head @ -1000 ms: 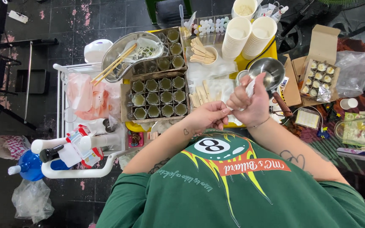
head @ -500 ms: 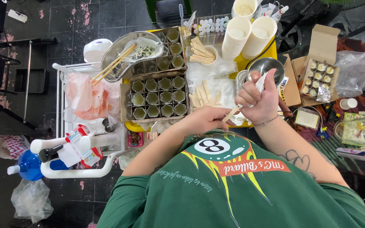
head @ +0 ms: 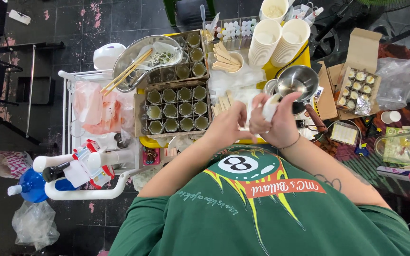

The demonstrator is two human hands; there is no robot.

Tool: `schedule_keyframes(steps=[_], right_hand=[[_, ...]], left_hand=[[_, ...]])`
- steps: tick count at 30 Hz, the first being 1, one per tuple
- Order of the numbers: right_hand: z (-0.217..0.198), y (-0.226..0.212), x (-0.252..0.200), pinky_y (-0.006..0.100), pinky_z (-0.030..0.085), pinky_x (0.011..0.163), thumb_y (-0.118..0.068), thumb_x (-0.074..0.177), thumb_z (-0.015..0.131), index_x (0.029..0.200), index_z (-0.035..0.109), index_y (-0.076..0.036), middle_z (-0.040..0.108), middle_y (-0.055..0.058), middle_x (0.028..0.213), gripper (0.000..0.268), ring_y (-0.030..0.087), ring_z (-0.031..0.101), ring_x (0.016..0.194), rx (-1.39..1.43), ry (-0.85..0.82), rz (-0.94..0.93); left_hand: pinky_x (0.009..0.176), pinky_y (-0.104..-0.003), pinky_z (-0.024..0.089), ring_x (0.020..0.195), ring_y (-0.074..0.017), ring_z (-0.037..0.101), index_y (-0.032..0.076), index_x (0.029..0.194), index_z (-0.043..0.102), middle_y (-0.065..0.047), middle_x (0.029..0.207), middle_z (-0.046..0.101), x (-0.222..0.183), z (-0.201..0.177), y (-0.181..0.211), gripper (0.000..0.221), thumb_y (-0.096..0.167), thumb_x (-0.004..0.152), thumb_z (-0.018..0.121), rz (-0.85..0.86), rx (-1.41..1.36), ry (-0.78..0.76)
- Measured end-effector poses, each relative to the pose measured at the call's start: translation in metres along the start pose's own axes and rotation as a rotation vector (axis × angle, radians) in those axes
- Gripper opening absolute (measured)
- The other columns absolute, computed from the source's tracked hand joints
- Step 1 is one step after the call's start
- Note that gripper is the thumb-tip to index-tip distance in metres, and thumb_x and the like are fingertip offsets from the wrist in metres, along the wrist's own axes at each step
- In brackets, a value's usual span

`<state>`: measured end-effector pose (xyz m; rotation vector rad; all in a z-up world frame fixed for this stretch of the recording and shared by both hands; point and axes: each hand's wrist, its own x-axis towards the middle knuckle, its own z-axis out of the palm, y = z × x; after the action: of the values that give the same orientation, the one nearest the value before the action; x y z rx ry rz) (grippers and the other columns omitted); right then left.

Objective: Wiping wooden sticks with a paper towel at a workshop table.

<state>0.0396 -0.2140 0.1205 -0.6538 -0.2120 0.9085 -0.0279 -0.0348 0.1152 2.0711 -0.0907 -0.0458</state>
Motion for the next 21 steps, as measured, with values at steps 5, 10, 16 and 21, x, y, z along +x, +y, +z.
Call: schedule_keyframes(steps=[5, 10, 16, 21], right_hand=[[-0.049, 0.028, 0.000, 0.027, 0.022, 0.043, -0.076, 0.099, 0.031, 0.099, 0.052, -0.010, 0.033, -0.002, 0.056, 0.070, 0.010, 0.024, 0.044, -0.137, 0.067, 0.238], [-0.041, 0.025, -0.004, 0.027, 0.024, 0.047, -0.067, 0.103, 0.039, 0.109, 0.047, -0.012, 0.039, 0.002, 0.067, 0.056, 0.011, 0.027, 0.051, -0.310, 0.174, 0.317], [-0.036, 0.019, -0.009, 0.023, 0.026, 0.049, -0.074, 0.093, 0.023, 0.125, 0.052, -0.012, 0.046, 0.000, 0.076, 0.075, 0.009, 0.030, 0.057, -0.471, 0.179, 0.323], [-0.057, 0.026, -0.017, 0.023, 0.028, 0.048, -0.074, 0.102, 0.020, 0.109, 0.056, -0.006, 0.044, 0.002, 0.071, 0.077, 0.009, 0.033, 0.054, -0.629, 0.047, 0.361]], left_hand=[[0.086, -0.040, 0.052, 0.094, -0.0302, 0.064, 0.005, 0.124, 0.056, -0.012, 0.110, 0.062, 0.009, -0.023, 0.007, 0.061, 0.021, 0.073, 0.086, 0.306, -0.089, 0.150], [0.087, -0.038, 0.053, 0.097, -0.0270, 0.068, 0.010, 0.109, 0.073, -0.007, 0.104, 0.070, 0.016, -0.016, 0.000, 0.026, 0.012, 0.086, 0.085, 0.458, -0.003, 0.163], [0.083, -0.034, 0.055, 0.092, -0.0219, 0.069, 0.009, 0.099, 0.074, -0.005, 0.097, 0.071, 0.015, -0.015, 0.007, 0.012, 0.010, 0.089, 0.080, 0.386, -0.243, 0.151], [0.091, -0.034, 0.051, 0.097, -0.0208, 0.070, 0.011, 0.098, 0.074, -0.002, 0.100, 0.074, 0.023, -0.037, 0.014, 0.011, 0.013, 0.089, 0.079, 0.429, -0.136, 0.103]])
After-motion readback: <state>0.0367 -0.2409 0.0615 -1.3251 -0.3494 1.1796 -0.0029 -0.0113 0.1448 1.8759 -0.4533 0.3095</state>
